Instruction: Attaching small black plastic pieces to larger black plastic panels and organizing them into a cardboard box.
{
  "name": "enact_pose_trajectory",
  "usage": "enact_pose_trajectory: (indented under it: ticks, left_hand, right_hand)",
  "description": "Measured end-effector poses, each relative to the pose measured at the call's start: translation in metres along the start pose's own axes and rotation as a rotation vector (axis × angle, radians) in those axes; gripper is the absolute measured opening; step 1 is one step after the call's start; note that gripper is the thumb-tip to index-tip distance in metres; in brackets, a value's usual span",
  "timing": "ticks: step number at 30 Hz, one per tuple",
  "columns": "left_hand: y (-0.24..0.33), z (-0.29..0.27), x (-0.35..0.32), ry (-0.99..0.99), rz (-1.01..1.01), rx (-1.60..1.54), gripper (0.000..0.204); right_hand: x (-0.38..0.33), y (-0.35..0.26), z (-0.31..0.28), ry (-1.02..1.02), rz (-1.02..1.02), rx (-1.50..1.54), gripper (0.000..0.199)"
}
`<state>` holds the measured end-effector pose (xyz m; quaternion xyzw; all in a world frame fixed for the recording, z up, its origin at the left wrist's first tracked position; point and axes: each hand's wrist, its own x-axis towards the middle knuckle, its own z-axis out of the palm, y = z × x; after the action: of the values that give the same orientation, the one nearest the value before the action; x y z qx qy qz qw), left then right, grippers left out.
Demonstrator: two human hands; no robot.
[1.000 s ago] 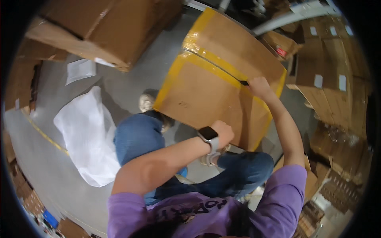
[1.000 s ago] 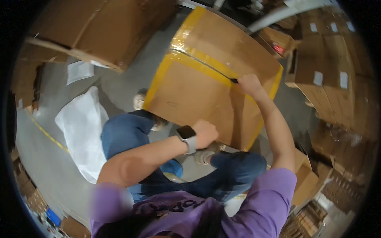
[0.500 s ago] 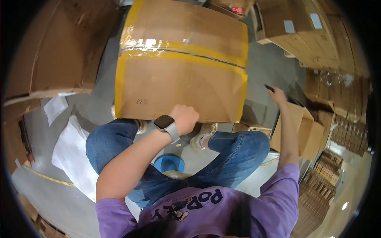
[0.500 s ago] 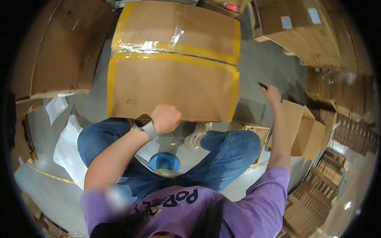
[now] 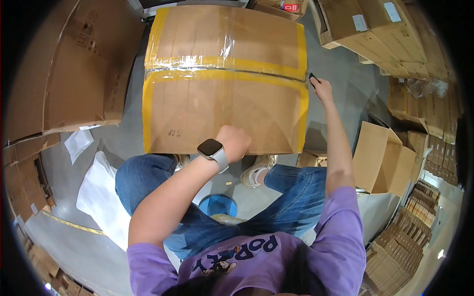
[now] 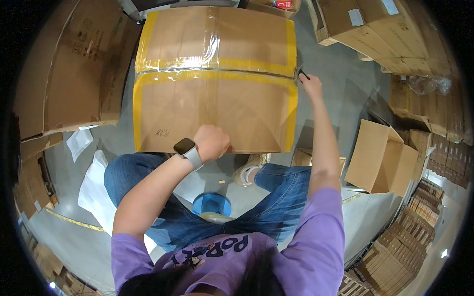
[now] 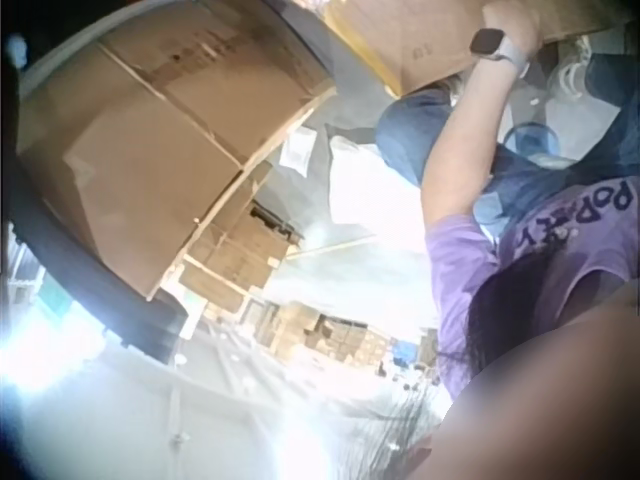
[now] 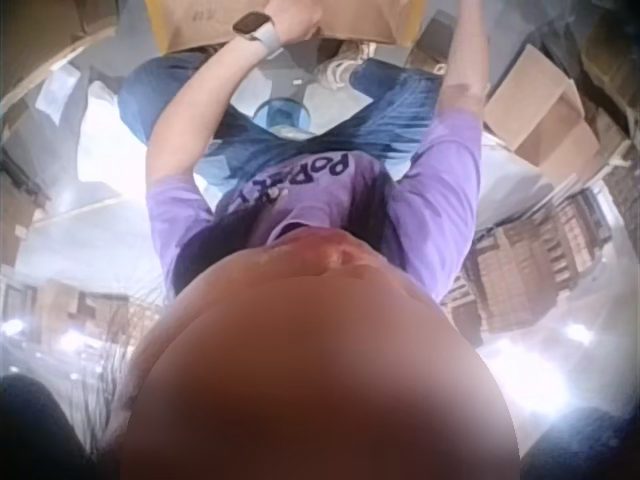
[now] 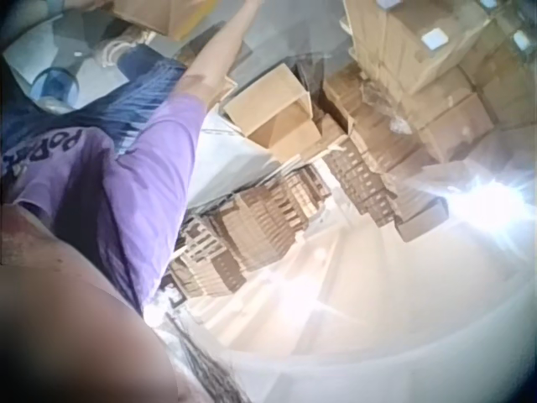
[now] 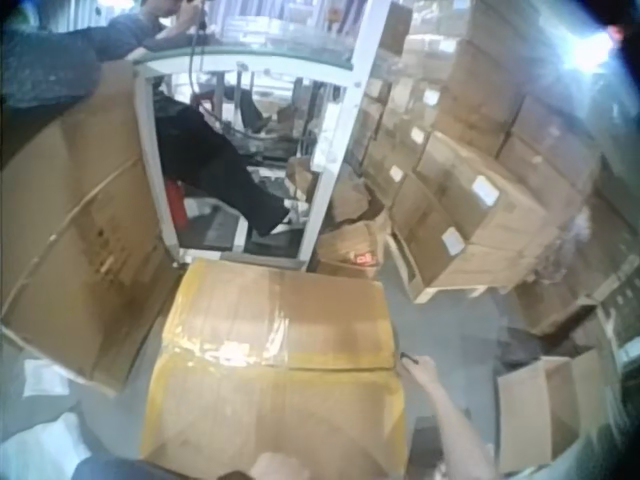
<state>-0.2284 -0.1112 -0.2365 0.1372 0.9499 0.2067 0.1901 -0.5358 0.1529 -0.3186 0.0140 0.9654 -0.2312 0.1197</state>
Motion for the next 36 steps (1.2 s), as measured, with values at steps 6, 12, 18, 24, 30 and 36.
enact_pose_trajectory:
  ticks: [6, 12, 18, 24, 30, 36]
  left_hand:
    - [0.006, 0.0, 0.022, 0.27, 0.0, 0.227, 0.014]
    - [-0.002, -0.003, 0.016, 0.23, 0.002, 0.192, 0.016]
    - [0.002, -0.017, -0.002, -0.006, -0.041, 0.185, 0.014]
    - [-0.005, -0.038, -0.023, -0.047, -0.154, 0.1, 0.016]
    - [-0.02, -0.046, -0.033, 0.099, -0.143, 0.07, 0.015]
    - [-0.03, -0.048, -0.045, 0.227, -0.348, -0.073, 0.014]
  right_hand:
    - [0.014, -0.002, -0.027, -0.275, -0.209, -0.337, 0.042]
    - [-0.008, -0.029, -0.034, -0.392, -0.433, -0.737, 0.04]
    - [-0.016, -0.028, -0.055, -0.573, -0.358, -0.909, 0.037]
    - [-0.092, -0.129, -0.049, -0.736, -0.156, -0.452, 0.025]
    - [-0.106, -0.217, 0.098, -0.411, -0.737, 0.007, 0.037]
    - [-0.184, -0.246, 0.168, 0.081, -0.714, -0.376, 0.03]
